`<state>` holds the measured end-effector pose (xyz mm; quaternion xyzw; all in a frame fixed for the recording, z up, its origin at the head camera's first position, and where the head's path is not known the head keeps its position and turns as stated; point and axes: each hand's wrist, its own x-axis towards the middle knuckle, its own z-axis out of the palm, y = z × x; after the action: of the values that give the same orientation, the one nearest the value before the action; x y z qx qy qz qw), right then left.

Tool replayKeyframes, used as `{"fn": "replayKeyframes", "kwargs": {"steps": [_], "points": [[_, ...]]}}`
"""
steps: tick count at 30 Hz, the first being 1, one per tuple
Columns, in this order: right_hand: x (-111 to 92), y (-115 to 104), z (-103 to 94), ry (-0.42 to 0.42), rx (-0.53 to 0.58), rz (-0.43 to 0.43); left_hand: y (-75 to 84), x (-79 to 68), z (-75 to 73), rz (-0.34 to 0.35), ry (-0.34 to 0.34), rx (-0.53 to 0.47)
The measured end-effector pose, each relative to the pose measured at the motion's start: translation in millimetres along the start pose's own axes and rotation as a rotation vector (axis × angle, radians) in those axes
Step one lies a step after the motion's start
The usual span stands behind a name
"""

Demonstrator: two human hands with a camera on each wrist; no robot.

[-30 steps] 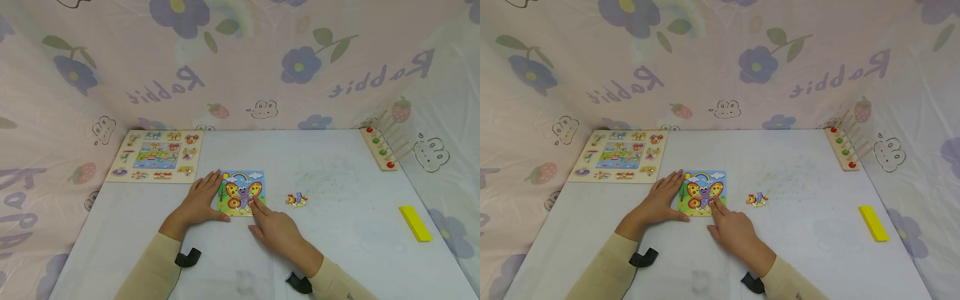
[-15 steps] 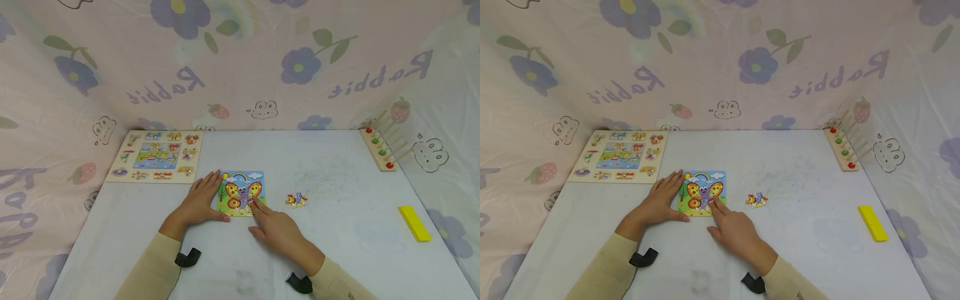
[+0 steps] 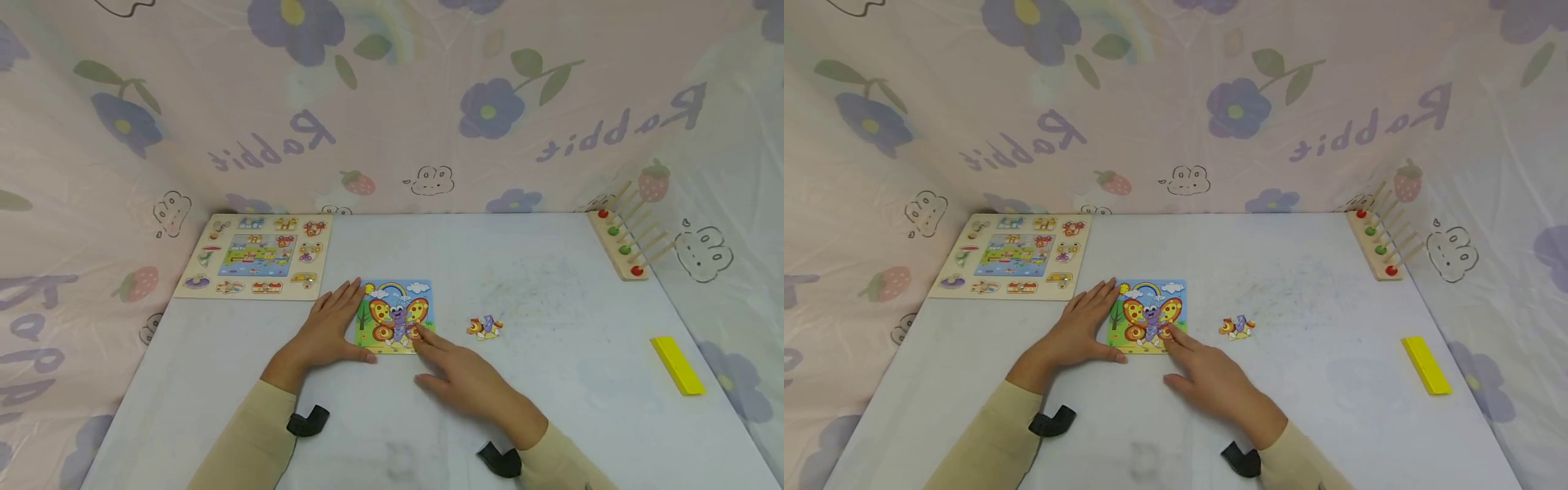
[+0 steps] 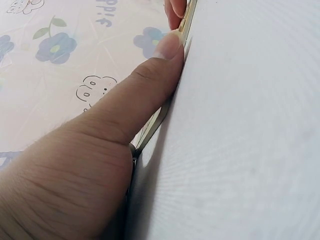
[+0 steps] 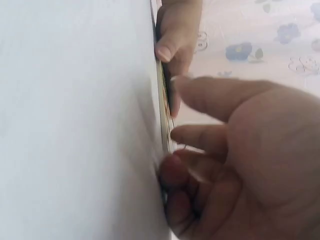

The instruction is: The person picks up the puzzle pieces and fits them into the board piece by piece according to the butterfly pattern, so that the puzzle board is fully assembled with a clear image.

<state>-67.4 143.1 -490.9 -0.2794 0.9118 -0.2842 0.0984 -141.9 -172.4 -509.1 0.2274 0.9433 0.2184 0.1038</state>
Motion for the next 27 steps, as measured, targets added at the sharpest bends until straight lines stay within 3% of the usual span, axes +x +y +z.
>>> {"fn": "replayKeyframes", "kwargs": {"steps": [7,14,20,27], "points": [[-12,21,-9.8,0.086,0.293,-0.019,0.1,-0.4,-1.0,0.005,-0.009,-0.007],[-19,44,-26.8,0.295,0.493,-0.057,0.1,-0.7,-2.1,0.0,-0.018,-0.007],[-26,63,-44.7,0.423,0.686,0.009,0.4,-0.9,-2.8,0.001,-0.021,-0.01],[-33,79,-58.1,0.597,1.036,0.027,-0.9,-0.5,-2.0,0.01,-0.013,-0.013]]}}
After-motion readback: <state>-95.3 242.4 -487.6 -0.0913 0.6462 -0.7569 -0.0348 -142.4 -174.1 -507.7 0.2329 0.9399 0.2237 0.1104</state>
